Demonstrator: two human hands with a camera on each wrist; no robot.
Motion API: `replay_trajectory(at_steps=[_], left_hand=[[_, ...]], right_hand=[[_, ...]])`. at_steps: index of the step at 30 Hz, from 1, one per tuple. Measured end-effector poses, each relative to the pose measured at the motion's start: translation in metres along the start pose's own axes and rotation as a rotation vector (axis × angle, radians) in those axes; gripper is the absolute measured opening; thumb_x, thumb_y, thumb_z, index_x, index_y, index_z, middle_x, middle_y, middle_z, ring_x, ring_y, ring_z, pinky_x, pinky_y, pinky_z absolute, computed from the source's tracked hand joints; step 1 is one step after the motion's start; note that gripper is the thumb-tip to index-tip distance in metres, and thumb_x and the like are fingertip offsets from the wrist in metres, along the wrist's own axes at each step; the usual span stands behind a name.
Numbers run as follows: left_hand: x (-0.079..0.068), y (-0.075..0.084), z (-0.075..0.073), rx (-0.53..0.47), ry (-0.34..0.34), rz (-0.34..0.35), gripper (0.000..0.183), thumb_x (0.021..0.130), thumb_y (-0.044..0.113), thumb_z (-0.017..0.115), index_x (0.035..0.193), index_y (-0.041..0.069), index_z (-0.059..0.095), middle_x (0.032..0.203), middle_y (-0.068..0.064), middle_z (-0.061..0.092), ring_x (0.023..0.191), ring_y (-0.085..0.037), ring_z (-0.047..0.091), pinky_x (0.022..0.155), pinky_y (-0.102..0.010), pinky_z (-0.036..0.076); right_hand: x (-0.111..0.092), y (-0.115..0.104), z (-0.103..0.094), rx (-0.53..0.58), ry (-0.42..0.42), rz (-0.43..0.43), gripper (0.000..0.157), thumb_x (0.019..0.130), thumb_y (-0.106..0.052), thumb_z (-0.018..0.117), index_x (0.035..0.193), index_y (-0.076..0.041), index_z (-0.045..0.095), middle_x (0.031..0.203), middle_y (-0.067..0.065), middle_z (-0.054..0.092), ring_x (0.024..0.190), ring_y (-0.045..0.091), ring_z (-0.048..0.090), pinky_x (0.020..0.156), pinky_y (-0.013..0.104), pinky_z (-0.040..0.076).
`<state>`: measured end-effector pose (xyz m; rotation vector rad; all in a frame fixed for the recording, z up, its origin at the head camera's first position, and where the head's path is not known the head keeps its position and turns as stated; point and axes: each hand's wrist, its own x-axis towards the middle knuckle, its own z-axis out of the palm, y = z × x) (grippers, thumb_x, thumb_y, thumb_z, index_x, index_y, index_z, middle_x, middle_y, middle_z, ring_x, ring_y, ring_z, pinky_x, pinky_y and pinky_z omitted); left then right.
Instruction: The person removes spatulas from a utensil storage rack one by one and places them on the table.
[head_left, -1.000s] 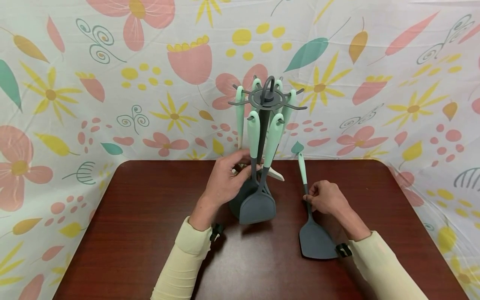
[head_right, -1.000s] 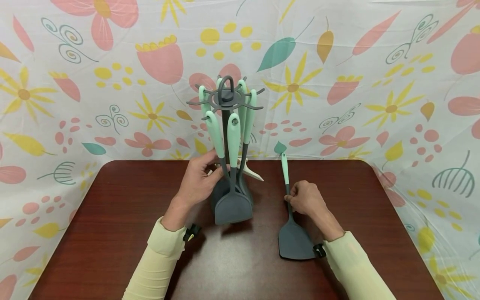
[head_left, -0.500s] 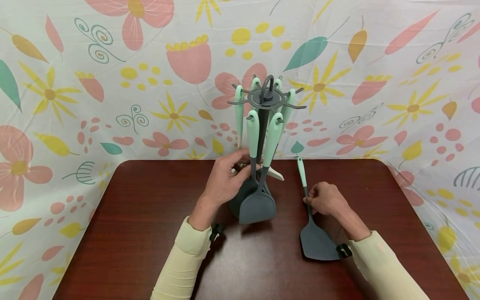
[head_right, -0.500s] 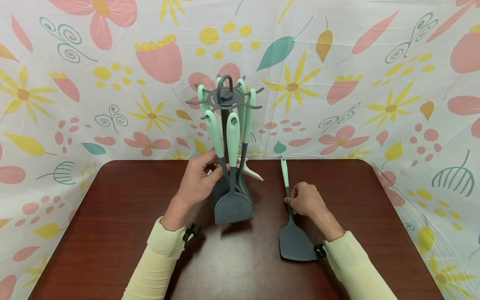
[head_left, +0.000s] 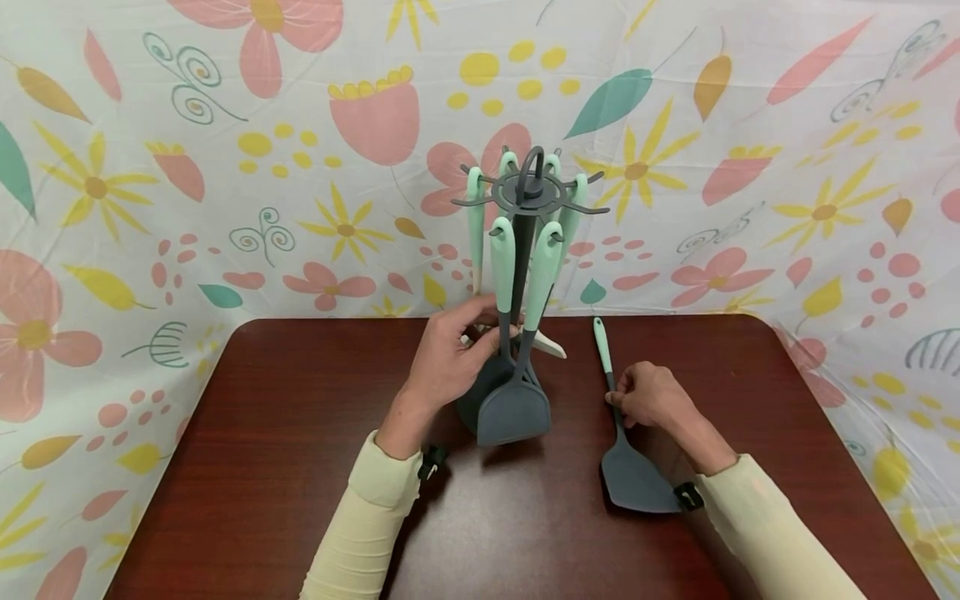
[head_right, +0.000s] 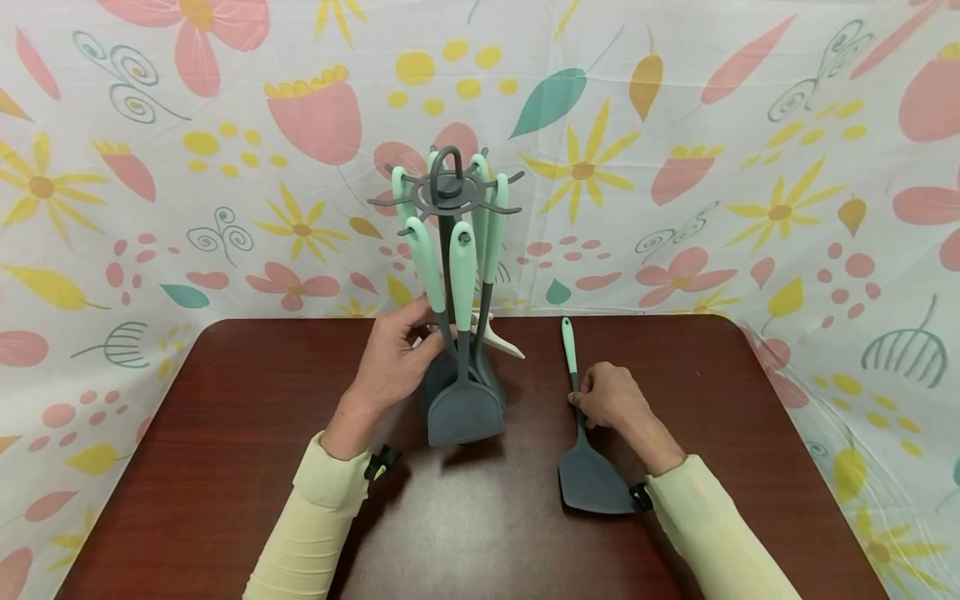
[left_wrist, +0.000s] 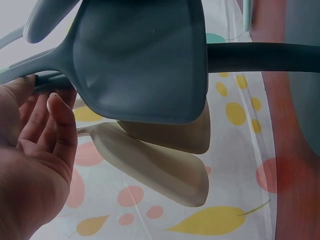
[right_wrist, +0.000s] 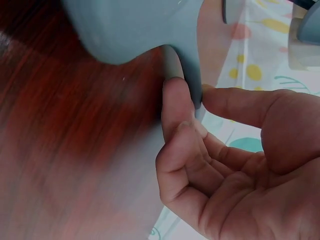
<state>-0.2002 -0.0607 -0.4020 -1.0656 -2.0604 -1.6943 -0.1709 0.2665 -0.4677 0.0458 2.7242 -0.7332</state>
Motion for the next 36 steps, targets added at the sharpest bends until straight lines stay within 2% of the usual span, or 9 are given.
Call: replay_trajectory(at_steps=[9,18,23,30,36], left_hand=[[0.0008,0.0014,-0.0002,-0.004,0.000,0.000,0.021,0.103,0.009,0.071,0.124,0.009,0.074,0.104,-0.004,0.080,0.087,-0.014,0.073,0.064,-0.032,0.054],[0.0001,0.0017,-0.0007,-0.012,-0.001,-0.003,0.022,0.103,0.010,0.071,0.124,0.010,0.074,0.104,-0.003,0.080,0.087,-0.014,0.073,0.064,-0.033,0.054],[0.0004,0.0013,0.0001,-0.019,-0.003,-0.007,0.021,0.103,0.011,0.072,0.124,0.011,0.074,0.103,-0.002,0.079,0.081,-0.014,0.070,0.064,-0.033,0.054],[0.0006,0.0024,-0.0001,-0.015,0.001,-0.001,0.023,0.102,0.011,0.073,0.124,0.014,0.074,0.103,-0.003,0.079,0.085,-0.012,0.072,0.066,-0.034,0.056],[0.0000,0.0024,0.0002,-0.024,-0.001,-0.001,0.022,0.102,0.010,0.072,0.124,0.012,0.074,0.102,-0.004,0.079,0.078,-0.014,0.069,0.063,-0.035,0.053]], right_hand=[[0.0023,-0.0020,0.0003,0.002,-0.035,0.049,0.027,0.101,-0.021,0.074,0.083,-0.005,0.062,0.072,0.010,0.066,0.063,0.020,0.073,0.055,0.033,0.049],[0.0005,-0.0043,0.0002,-0.003,-0.032,0.054,0.027,0.102,-0.021,0.074,0.085,-0.004,0.061,0.073,0.011,0.065,0.063,0.021,0.073,0.056,0.034,0.050],[-0.0006,-0.0048,0.0006,-0.003,-0.025,0.045,0.027,0.101,-0.020,0.075,0.084,-0.004,0.061,0.071,0.009,0.065,0.062,0.020,0.073,0.055,0.034,0.049],[0.0029,-0.0017,0.0011,-0.004,-0.033,0.047,0.027,0.101,-0.020,0.074,0.084,-0.004,0.060,0.071,0.009,0.065,0.062,0.020,0.072,0.055,0.033,0.049],[0.0025,0.0005,0.0030,-0.011,-0.033,0.032,0.027,0.102,-0.022,0.073,0.085,-0.005,0.060,0.067,0.009,0.065,0.060,0.019,0.070,0.055,0.033,0.048]])
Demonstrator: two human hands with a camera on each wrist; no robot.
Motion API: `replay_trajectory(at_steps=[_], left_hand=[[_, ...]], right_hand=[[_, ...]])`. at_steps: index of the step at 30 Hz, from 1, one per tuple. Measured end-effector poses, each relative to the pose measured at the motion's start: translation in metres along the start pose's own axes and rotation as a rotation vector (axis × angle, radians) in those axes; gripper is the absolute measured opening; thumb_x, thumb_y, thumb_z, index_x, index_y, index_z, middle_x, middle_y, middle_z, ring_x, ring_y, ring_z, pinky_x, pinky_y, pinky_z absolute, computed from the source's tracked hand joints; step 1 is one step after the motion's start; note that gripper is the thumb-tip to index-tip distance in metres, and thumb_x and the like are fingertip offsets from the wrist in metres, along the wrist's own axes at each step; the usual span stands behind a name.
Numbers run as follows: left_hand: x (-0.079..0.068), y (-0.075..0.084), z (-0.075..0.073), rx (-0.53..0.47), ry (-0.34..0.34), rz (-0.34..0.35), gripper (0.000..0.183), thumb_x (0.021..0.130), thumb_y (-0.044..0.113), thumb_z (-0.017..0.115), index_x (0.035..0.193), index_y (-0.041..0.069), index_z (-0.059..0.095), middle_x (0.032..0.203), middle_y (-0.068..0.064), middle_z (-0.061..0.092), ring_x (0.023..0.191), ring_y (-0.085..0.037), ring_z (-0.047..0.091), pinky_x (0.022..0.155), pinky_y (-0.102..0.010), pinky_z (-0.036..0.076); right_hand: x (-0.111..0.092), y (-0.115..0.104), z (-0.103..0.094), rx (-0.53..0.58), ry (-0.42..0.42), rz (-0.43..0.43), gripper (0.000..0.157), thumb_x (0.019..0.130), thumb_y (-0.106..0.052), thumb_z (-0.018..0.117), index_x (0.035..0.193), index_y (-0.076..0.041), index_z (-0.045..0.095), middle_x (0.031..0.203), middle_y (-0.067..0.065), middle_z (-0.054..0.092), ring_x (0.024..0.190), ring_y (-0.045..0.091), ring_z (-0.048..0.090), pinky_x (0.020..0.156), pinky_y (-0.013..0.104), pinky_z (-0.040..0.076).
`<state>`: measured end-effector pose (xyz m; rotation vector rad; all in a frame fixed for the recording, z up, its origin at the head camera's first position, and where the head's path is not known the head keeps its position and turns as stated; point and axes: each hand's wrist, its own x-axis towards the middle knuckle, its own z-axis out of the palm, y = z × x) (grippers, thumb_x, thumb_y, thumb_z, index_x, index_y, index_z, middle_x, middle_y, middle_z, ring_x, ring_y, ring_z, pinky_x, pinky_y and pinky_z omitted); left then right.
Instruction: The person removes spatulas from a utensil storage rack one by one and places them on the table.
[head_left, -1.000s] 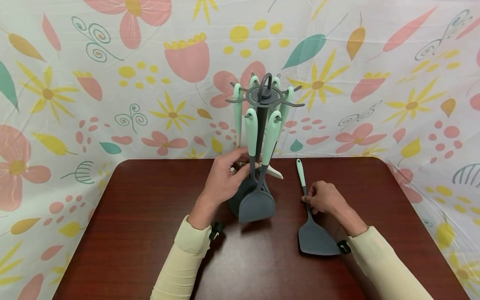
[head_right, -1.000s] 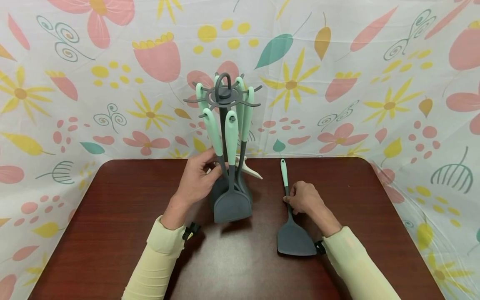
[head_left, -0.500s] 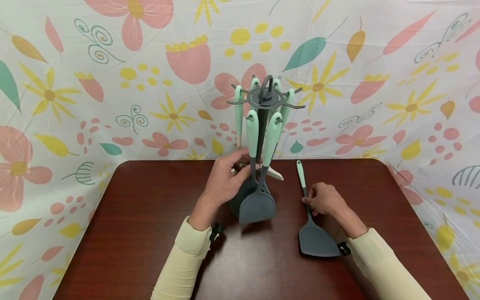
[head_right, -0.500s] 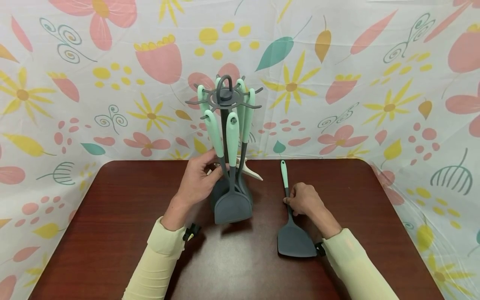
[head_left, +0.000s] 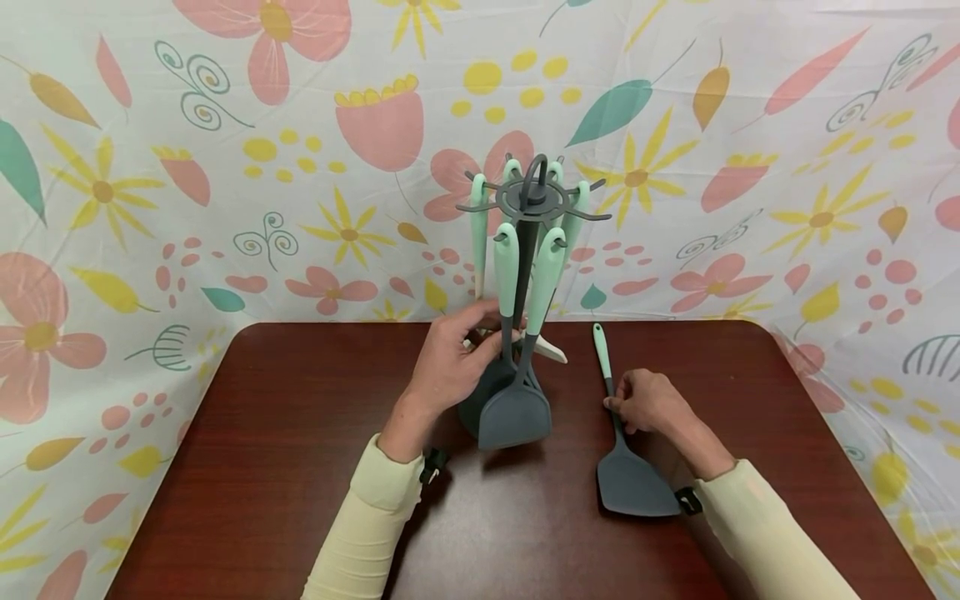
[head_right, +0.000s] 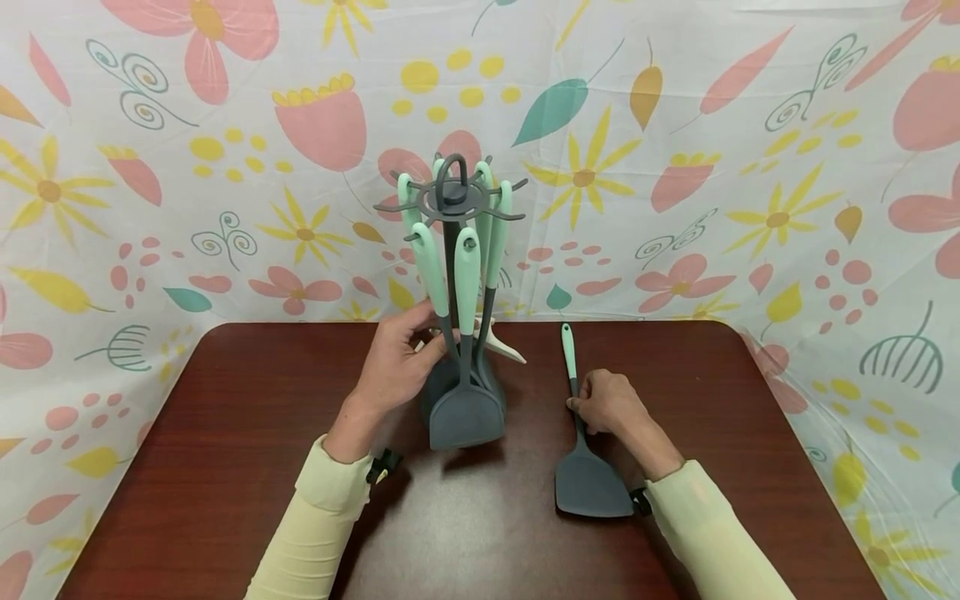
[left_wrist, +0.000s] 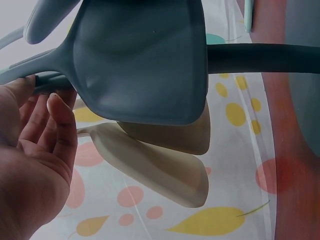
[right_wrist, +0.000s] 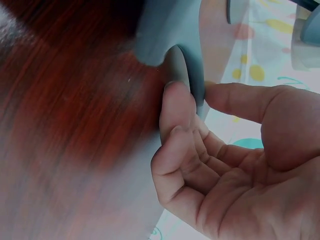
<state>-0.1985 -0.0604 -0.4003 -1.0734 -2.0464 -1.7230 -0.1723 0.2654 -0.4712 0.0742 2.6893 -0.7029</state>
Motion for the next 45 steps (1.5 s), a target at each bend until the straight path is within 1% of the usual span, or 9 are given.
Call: replay_trajectory(at_steps=[5,15,18,21,25,28,32,38,45], left_hand=[[0.000,0.000,0.000,-0.002,-0.001,-0.010,0.023,0.102,0.007,0.072,0.124,0.011,0.074,0.102,-0.007,0.080,0.083,-0.015,0.072,0.065,-0.033,0.055],[0.000,-0.001,-0.001,0.059,0.002,0.014,0.022,0.102,0.011,0.073,0.124,0.009,0.074,0.103,-0.005,0.080,0.093,-0.013,0.073,0.071,-0.034,0.057],[0.000,-0.002,-0.001,0.062,0.003,0.019,0.022,0.102,0.011,0.073,0.124,0.012,0.074,0.103,-0.004,0.080,0.094,-0.012,0.074,0.072,-0.034,0.057],[-0.001,-0.002,0.000,0.043,0.003,0.011,0.023,0.101,0.009,0.074,0.124,0.013,0.074,0.103,-0.006,0.080,0.089,-0.012,0.073,0.069,-0.035,0.057],[-0.001,-0.002,0.000,0.032,0.004,0.007,0.023,0.101,0.006,0.073,0.124,0.012,0.074,0.103,-0.009,0.079,0.088,-0.013,0.073,0.068,-0.036,0.057],[0.000,-0.003,0.000,0.049,0.003,0.018,0.024,0.101,0.003,0.073,0.123,0.011,0.074,0.102,-0.010,0.079,0.092,-0.013,0.074,0.071,-0.035,0.058],[0.000,-0.003,0.000,0.060,0.004,0.022,0.025,0.100,0.002,0.073,0.123,0.011,0.074,0.102,-0.010,0.079,0.092,-0.013,0.073,0.071,-0.034,0.057],[-0.001,-0.003,0.000,0.066,0.004,0.017,0.025,0.099,-0.001,0.072,0.123,0.008,0.073,0.102,-0.011,0.079,0.093,-0.014,0.074,0.071,-0.034,0.058],[-0.001,-0.001,0.000,0.075,0.010,0.021,0.023,0.101,0.007,0.073,0.124,0.011,0.073,0.100,-0.004,0.079,0.087,-0.013,0.072,0.069,-0.034,0.057]], right_hand=[[-0.001,0.001,0.002,-0.009,0.014,-0.017,0.029,0.103,-0.026,0.070,0.084,-0.007,0.060,0.064,0.007,0.065,0.059,0.020,0.068,0.055,0.033,0.045],[-0.006,0.000,0.000,-0.005,0.020,-0.021,0.029,0.104,-0.029,0.068,0.085,-0.007,0.061,0.063,0.007,0.066,0.060,0.022,0.068,0.055,0.034,0.045],[-0.009,-0.001,-0.003,-0.010,0.026,-0.023,0.030,0.104,-0.030,0.068,0.086,-0.007,0.061,0.063,0.006,0.065,0.060,0.021,0.066,0.055,0.034,0.045],[-0.012,-0.002,-0.007,-0.008,0.041,-0.033,0.030,0.104,-0.031,0.068,0.088,-0.006,0.061,0.066,0.005,0.065,0.060,0.019,0.064,0.055,0.035,0.046],[-0.016,-0.001,-0.012,0.003,0.086,-0.063,0.029,0.104,-0.032,0.068,0.092,-0.006,0.063,0.071,0.004,0.064,0.062,0.019,0.059,0.056,0.035,0.045],[-0.020,-0.001,-0.017,0.005,0.124,-0.082,0.029,0.105,-0.032,0.067,0.097,-0.004,0.063,0.072,0.003,0.063,0.064,0.020,0.056,0.057,0.035,0.044],[-0.026,-0.006,-0.021,0.008,0.177,-0.090,0.028,0.104,-0.031,0.067,0.104,-0.003,0.063,0.077,0.004,0.064,0.070,0.020,0.057,0.061,0.036,0.044],[-0.033,-0.013,-0.024,0.021,0.240,-0.103,0.026,0.103,-0.029,0.069,0.106,-0.004,0.064,0.086,0.007,0.065,0.073,0.020,0.058,0.062,0.035,0.045],[-0.040,-0.019,-0.029,0.034,0.338,-0.133,0.028,0.104,-0.032,0.068,0.112,-0.005,0.067,0.093,0.007,0.068,0.080,0.022,0.062,0.067,0.037,0.048]])
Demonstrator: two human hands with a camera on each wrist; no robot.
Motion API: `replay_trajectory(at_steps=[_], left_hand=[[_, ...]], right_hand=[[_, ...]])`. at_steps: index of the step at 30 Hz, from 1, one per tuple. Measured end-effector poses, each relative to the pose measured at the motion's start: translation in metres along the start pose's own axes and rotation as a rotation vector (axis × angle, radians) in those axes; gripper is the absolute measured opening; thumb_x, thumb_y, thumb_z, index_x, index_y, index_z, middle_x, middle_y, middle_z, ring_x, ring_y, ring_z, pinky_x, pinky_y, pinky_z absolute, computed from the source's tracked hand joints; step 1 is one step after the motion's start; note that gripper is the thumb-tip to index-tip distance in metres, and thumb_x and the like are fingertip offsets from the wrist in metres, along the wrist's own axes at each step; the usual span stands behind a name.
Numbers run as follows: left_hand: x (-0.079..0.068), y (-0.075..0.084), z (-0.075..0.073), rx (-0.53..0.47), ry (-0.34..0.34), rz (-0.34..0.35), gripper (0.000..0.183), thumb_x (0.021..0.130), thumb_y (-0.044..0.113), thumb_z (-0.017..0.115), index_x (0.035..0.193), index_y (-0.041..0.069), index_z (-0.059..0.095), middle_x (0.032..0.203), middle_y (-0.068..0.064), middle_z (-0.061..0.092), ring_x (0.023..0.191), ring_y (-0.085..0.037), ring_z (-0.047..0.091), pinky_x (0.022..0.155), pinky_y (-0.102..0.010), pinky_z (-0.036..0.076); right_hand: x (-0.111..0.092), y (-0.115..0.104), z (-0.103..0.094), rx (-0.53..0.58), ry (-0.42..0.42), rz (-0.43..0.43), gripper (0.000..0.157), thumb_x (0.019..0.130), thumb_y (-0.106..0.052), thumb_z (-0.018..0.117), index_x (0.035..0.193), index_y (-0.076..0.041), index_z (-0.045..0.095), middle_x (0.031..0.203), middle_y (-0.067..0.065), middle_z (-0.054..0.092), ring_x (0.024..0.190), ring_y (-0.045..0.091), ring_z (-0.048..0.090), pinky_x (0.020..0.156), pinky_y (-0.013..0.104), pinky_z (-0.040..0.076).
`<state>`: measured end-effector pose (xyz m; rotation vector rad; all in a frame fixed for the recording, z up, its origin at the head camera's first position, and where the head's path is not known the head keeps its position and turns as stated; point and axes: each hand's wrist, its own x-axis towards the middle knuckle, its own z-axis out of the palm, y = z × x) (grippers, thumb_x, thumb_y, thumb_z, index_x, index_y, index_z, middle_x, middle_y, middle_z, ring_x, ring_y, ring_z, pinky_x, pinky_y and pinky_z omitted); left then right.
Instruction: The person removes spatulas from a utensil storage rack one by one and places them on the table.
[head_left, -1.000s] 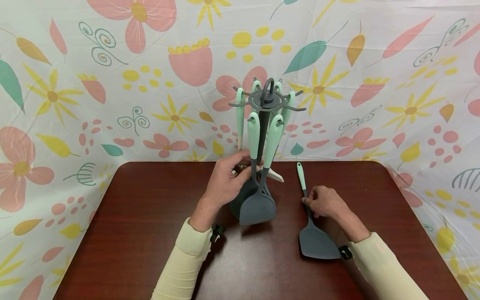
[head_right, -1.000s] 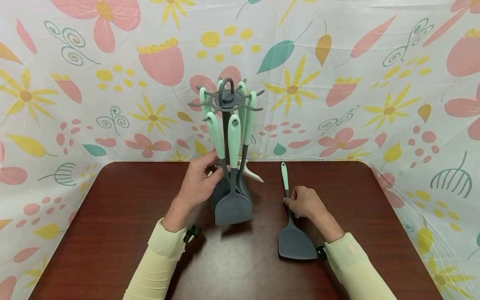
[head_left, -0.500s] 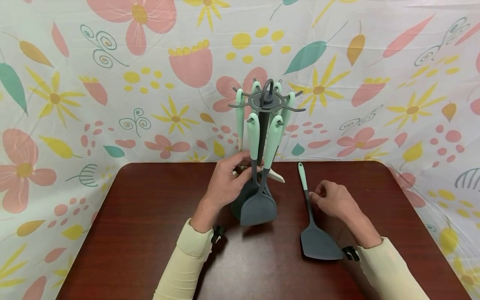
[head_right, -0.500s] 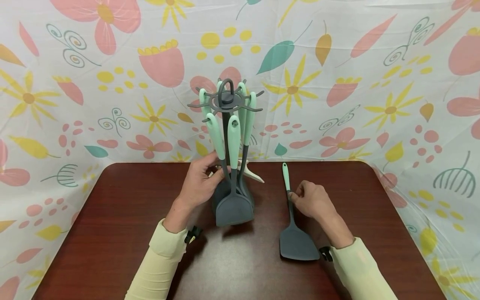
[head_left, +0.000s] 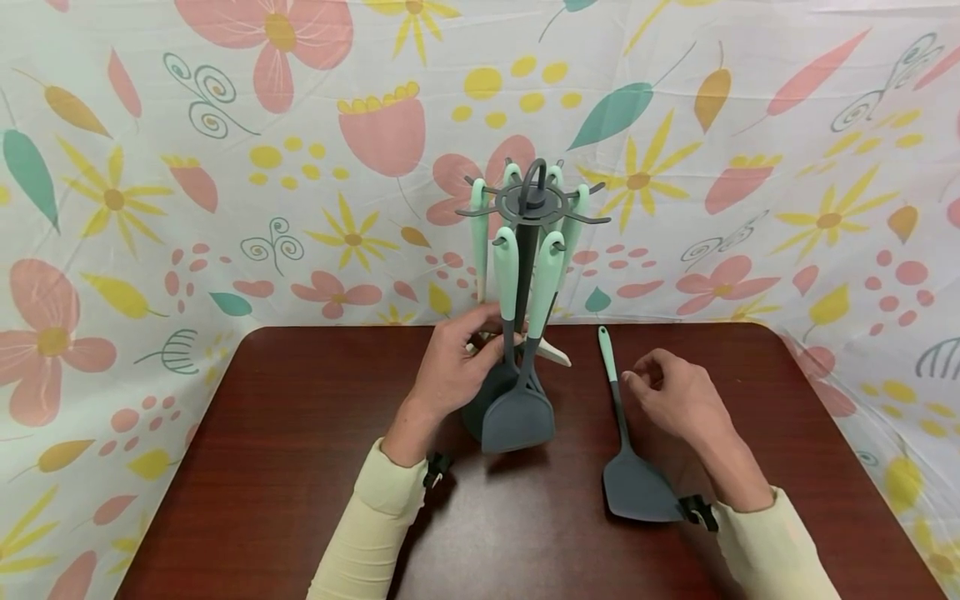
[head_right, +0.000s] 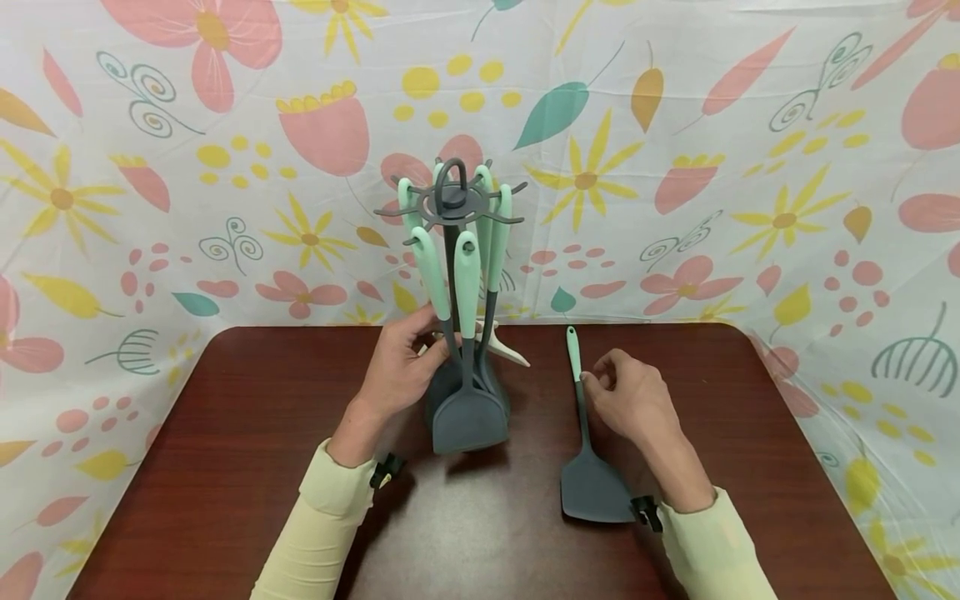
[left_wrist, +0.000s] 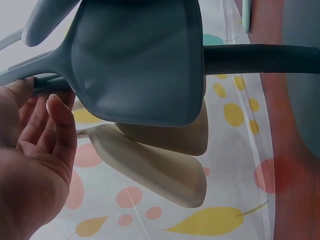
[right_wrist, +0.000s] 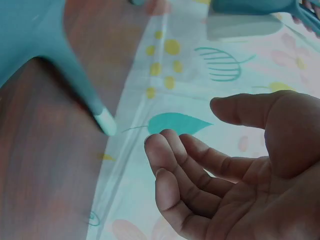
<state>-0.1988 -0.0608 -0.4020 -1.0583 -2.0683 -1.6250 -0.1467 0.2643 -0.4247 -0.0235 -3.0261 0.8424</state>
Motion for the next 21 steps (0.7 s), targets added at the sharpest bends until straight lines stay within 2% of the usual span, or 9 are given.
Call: replay_trajectory(at_steps=[9,13,19,21], left_hand=[[-0.001,0.001,0.001,-0.021,0.000,-0.030,0.023,0.101,0.007,0.073,0.124,0.012,0.074,0.101,-0.006,0.079,0.086,-0.014,0.073,0.066,-0.035,0.056],[-0.002,0.001,0.001,-0.034,0.002,-0.037,0.021,0.101,0.009,0.074,0.122,0.011,0.074,0.099,-0.007,0.079,0.077,-0.016,0.069,0.061,-0.038,0.054],[-0.002,0.000,0.001,-0.028,0.001,-0.043,0.020,0.103,0.010,0.072,0.123,0.011,0.075,0.102,-0.004,0.079,0.085,-0.016,0.073,0.065,-0.036,0.055],[-0.001,0.001,0.001,-0.032,0.000,-0.040,0.021,0.103,0.009,0.072,0.123,0.011,0.074,0.102,-0.004,0.079,0.083,-0.016,0.072,0.064,-0.036,0.055]], right_hand=[[-0.003,-0.013,-0.007,0.033,0.124,-0.045,0.030,0.105,-0.036,0.067,0.113,-0.007,0.069,0.094,0.006,0.070,0.080,0.022,0.063,0.069,0.037,0.048],[-0.006,-0.023,-0.008,0.050,0.167,-0.069,0.027,0.106,-0.034,0.067,0.112,-0.008,0.069,0.092,0.006,0.070,0.078,0.021,0.062,0.068,0.037,0.048],[-0.008,-0.037,-0.006,0.096,0.231,-0.093,0.023,0.106,-0.031,0.067,0.111,-0.008,0.069,0.091,0.006,0.071,0.081,0.023,0.065,0.072,0.040,0.050],[-0.009,-0.041,-0.005,0.114,0.235,-0.098,0.024,0.106,-0.032,0.066,0.111,-0.009,0.069,0.092,0.005,0.071,0.082,0.022,0.067,0.073,0.039,0.051]])
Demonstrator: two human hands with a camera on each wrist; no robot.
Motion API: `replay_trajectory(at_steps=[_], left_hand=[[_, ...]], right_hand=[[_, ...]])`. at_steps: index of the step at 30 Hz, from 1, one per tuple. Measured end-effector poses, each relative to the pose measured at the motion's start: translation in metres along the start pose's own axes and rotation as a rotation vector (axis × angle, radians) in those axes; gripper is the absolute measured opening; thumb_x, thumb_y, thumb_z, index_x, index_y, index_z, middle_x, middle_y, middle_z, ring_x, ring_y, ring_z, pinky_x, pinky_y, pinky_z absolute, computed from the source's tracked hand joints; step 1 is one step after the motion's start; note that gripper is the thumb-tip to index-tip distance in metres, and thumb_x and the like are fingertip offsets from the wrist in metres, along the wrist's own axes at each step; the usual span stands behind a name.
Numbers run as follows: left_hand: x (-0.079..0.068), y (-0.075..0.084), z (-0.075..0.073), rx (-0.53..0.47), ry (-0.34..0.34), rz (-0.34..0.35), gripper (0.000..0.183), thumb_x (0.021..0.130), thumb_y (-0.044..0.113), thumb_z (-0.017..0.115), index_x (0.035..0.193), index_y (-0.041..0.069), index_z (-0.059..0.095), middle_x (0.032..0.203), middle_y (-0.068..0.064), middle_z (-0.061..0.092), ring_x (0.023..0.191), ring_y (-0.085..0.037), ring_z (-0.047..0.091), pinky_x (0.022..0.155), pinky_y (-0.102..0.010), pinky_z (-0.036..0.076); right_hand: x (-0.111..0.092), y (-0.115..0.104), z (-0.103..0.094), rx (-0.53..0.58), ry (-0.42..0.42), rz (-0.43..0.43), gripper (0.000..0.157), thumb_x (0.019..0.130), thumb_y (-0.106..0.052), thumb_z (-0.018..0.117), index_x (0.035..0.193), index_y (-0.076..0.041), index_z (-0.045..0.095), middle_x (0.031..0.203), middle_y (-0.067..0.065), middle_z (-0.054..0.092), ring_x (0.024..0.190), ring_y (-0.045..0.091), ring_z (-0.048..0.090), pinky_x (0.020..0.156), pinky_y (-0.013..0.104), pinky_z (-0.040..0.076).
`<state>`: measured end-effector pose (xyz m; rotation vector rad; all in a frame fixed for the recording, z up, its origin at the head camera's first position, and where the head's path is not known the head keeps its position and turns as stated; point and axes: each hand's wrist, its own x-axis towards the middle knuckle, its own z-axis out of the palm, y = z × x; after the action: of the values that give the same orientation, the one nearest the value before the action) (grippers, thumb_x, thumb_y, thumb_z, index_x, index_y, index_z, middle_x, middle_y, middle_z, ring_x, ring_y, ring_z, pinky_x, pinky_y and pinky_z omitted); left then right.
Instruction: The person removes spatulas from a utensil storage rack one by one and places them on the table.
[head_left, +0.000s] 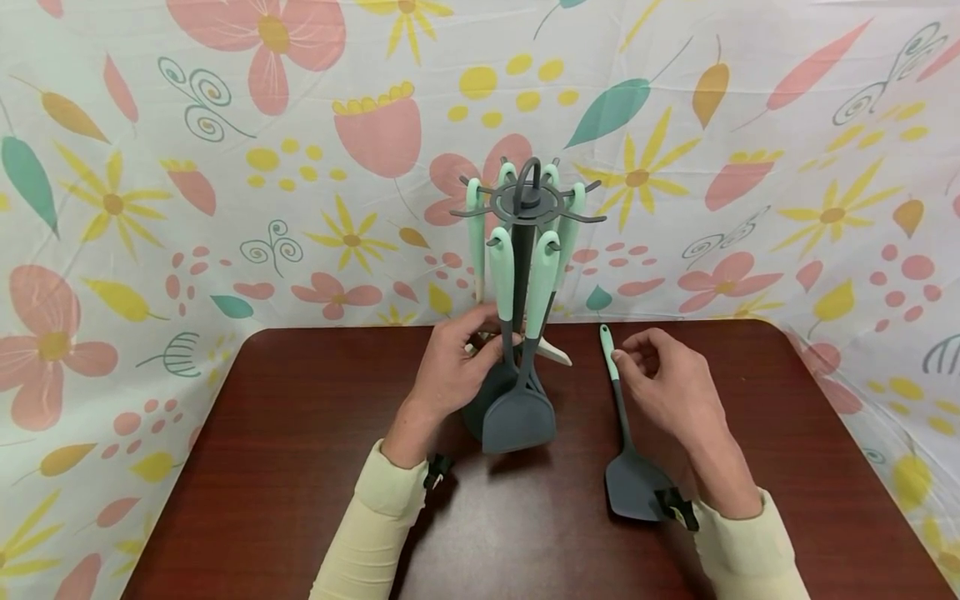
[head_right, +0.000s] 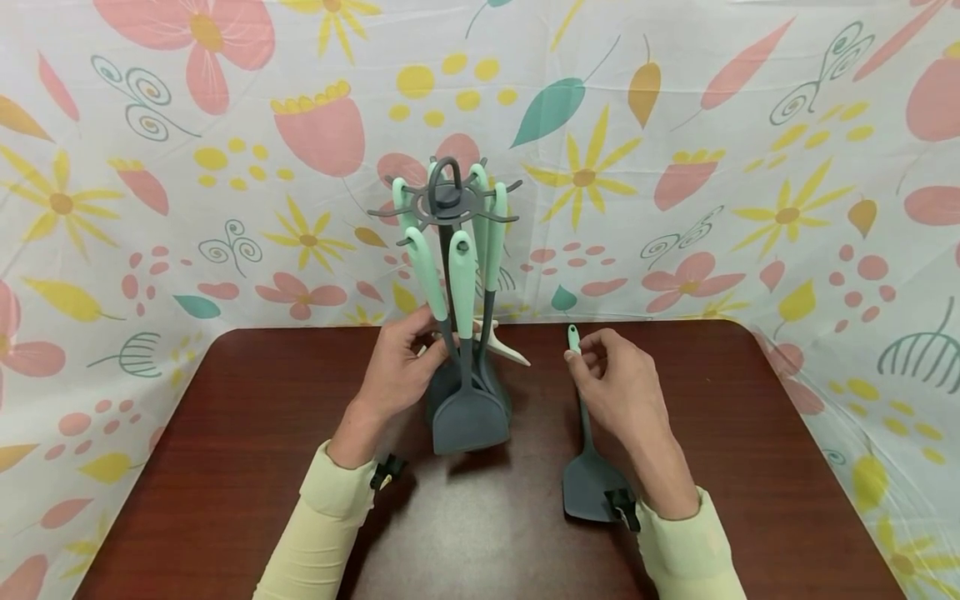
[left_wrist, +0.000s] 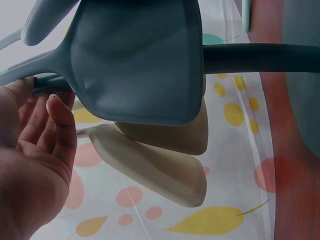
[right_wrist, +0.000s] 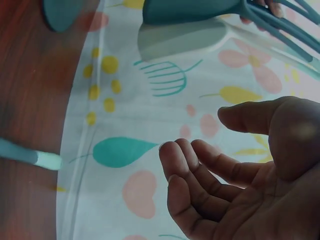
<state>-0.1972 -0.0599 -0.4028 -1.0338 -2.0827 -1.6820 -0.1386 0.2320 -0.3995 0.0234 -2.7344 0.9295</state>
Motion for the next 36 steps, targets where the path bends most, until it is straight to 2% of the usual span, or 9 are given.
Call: replay_trajectory(at_steps=[5,12,16,23,29,36], left_hand=[[0.000,0.001,0.000,-0.009,0.004,0.005,0.022,0.101,0.005,0.072,0.123,0.011,0.074,0.099,-0.007,0.078,0.073,-0.017,0.067,0.060,-0.036,0.052],[0.000,0.000,-0.001,-0.001,0.010,0.010,0.019,0.101,0.010,0.074,0.121,0.011,0.074,0.097,-0.005,0.079,0.070,-0.016,0.063,0.061,-0.037,0.052],[0.000,0.000,-0.001,0.004,0.004,0.008,0.018,0.103,0.008,0.071,0.121,0.010,0.074,0.098,-0.006,0.079,0.075,-0.017,0.067,0.062,-0.036,0.053],[0.001,-0.001,-0.001,0.006,-0.005,0.001,0.020,0.102,0.001,0.070,0.121,0.006,0.074,0.100,-0.012,0.079,0.083,-0.017,0.072,0.066,-0.033,0.055],[0.000,0.000,-0.002,0.024,0.005,0.001,0.018,0.103,0.008,0.071,0.121,0.011,0.075,0.101,-0.003,0.079,0.087,-0.014,0.073,0.066,-0.033,0.056],[0.001,0.001,-0.001,0.024,0.001,0.011,0.020,0.103,0.009,0.071,0.122,0.011,0.074,0.101,-0.003,0.079,0.087,-0.014,0.073,0.064,-0.033,0.055]], right_hand=[[-0.002,-0.010,0.000,0.029,0.020,-0.017,0.023,0.106,-0.033,0.066,0.111,-0.011,0.070,0.093,0.002,0.072,0.083,0.019,0.068,0.073,0.032,0.051],[-0.006,-0.027,0.000,0.093,0.059,-0.067,0.019,0.105,-0.029,0.068,0.111,-0.011,0.070,0.095,0.000,0.072,0.082,0.014,0.067,0.073,0.018,0.052],[-0.007,-0.035,0.002,0.120,0.096,-0.108,0.016,0.104,-0.026,0.070,0.111,-0.011,0.071,0.096,-0.002,0.071,0.082,0.010,0.065,0.071,0.014,0.051],[-0.011,-0.051,0.003,0.154,0.147,-0.200,0.016,0.100,-0.017,0.075,0.116,-0.013,0.072,0.095,-0.006,0.072,0.080,0.009,0.064,0.069,0.016,0.047],[-0.015,-0.066,0.008,0.186,0.151,-0.241,0.017,0.099,-0.016,0.076,0.116,-0.013,0.072,0.092,-0.008,0.072,0.075,0.007,0.064,0.064,0.018,0.045],[-0.021,-0.075,0.008,0.218,0.160,-0.284,0.018,0.098,-0.011,0.076,0.116,-0.013,0.072,0.093,-0.009,0.070,0.073,0.007,0.060,0.061,0.020,0.042]])
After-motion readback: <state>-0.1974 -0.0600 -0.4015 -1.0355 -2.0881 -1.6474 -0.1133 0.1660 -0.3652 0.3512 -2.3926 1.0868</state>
